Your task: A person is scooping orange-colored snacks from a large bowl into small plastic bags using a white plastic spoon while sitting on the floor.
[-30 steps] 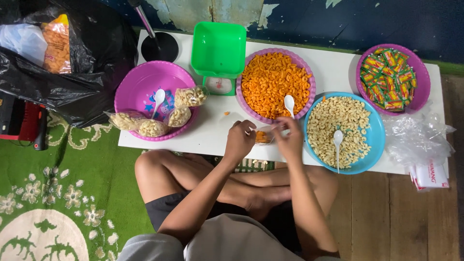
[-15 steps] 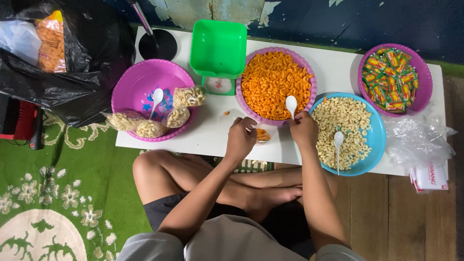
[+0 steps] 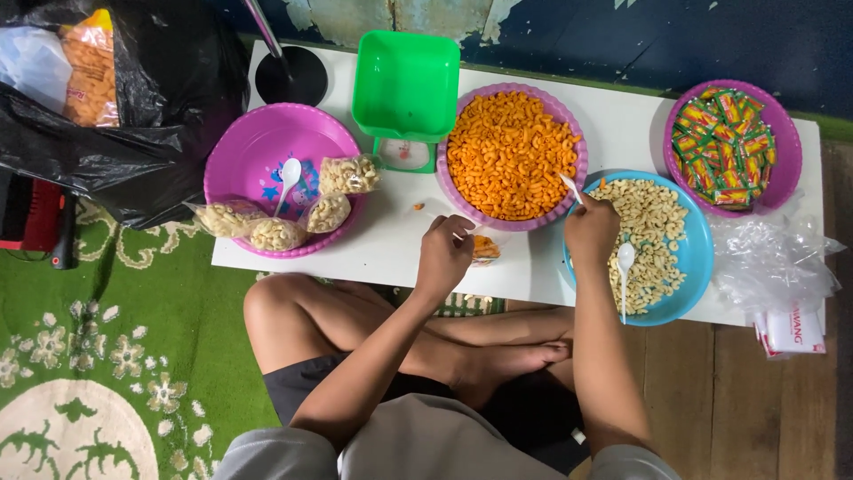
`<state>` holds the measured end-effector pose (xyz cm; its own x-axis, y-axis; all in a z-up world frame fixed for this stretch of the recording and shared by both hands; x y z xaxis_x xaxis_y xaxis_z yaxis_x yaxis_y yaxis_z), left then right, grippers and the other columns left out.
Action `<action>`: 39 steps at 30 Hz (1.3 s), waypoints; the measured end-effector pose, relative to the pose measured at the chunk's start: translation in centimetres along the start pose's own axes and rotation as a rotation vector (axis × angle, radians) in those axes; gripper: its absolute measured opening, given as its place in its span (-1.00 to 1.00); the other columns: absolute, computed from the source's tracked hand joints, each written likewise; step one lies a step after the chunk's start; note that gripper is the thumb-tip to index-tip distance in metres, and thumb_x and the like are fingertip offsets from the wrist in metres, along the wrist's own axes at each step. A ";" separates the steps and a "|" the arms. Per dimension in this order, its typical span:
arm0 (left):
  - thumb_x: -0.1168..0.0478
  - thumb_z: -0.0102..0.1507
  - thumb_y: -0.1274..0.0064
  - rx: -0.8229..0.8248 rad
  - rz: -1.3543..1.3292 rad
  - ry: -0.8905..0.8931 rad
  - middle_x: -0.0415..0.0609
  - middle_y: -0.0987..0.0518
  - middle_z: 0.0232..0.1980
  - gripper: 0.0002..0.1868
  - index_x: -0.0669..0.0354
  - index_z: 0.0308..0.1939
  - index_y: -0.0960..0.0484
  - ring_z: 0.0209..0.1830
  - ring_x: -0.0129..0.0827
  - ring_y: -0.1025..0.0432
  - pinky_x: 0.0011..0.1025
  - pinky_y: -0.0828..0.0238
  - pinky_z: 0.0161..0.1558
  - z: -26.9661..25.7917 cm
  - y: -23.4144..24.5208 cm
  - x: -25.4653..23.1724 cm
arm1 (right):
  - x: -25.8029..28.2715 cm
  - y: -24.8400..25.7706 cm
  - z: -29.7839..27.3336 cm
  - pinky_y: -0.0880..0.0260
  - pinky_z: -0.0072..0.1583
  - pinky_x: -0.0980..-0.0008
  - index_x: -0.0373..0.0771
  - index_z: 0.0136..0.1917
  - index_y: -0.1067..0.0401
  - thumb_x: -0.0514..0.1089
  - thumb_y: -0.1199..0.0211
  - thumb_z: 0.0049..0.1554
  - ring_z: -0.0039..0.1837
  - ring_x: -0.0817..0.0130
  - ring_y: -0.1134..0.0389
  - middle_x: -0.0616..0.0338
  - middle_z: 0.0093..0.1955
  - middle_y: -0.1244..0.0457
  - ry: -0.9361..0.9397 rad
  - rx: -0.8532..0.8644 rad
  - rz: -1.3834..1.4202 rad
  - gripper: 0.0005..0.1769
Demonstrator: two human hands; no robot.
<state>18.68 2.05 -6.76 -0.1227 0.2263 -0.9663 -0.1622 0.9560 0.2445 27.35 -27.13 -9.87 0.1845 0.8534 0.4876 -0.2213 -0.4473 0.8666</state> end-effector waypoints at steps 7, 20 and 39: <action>0.52 0.16 -0.09 -0.013 -0.004 -0.007 0.18 -0.47 -0.32 -0.84 0.36 -0.19 -0.65 -0.44 -0.01 -0.59 -0.29 -0.54 -0.38 0.0 0.0 0.1 | -2.5 -4.6 0.4 -0.45 0.17 -0.09 -0.20 0.13 -0.62 -0.24 -0.12 0.16 0.13 -0.23 -0.42 -0.17 0.00 -0.42 -0.118 0.114 0.049 -0.66; 0.51 0.17 -0.09 -0.036 -0.038 -0.005 0.16 -0.46 -0.33 -0.86 0.35 -0.21 -0.67 -0.48 -0.09 -0.57 -0.34 -0.51 -0.40 0.1 0.1 0.7 | 0.6 -3.2 -2.6 -0.43 0.17 0.10 -0.12 0.03 -0.64 -0.17 -0.17 0.05 0.13 -0.02 -0.43 -0.04 -0.09 -0.41 -0.300 0.108 0.332 -0.68; 0.46 0.18 -0.11 -0.070 -0.058 0.023 0.15 -0.50 -0.33 -0.90 0.30 -0.25 -0.69 -0.48 -0.14 -0.57 -0.35 -0.51 -0.41 0.3 0.0 1.0 | 4.8 3.6 -7.3 -0.17 -0.21 0.42 -0.21 0.02 -0.63 -0.31 -0.16 0.03 -0.31 0.44 -0.14 0.13 -0.43 -0.22 -0.224 0.235 0.601 -0.68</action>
<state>18.80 2.34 -7.74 -0.1331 0.1659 -0.9771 -0.2380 0.9517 0.1940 20.42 -22.67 -5.21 0.2938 0.3738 0.8797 -0.1378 -0.8942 0.4260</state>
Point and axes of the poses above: each hand's wrist, its own z-axis towards the middle knuckle, its own y-axis out of the back of the hand, x = y × z, the point moved 8 cm from there along z, towards the middle knuckle
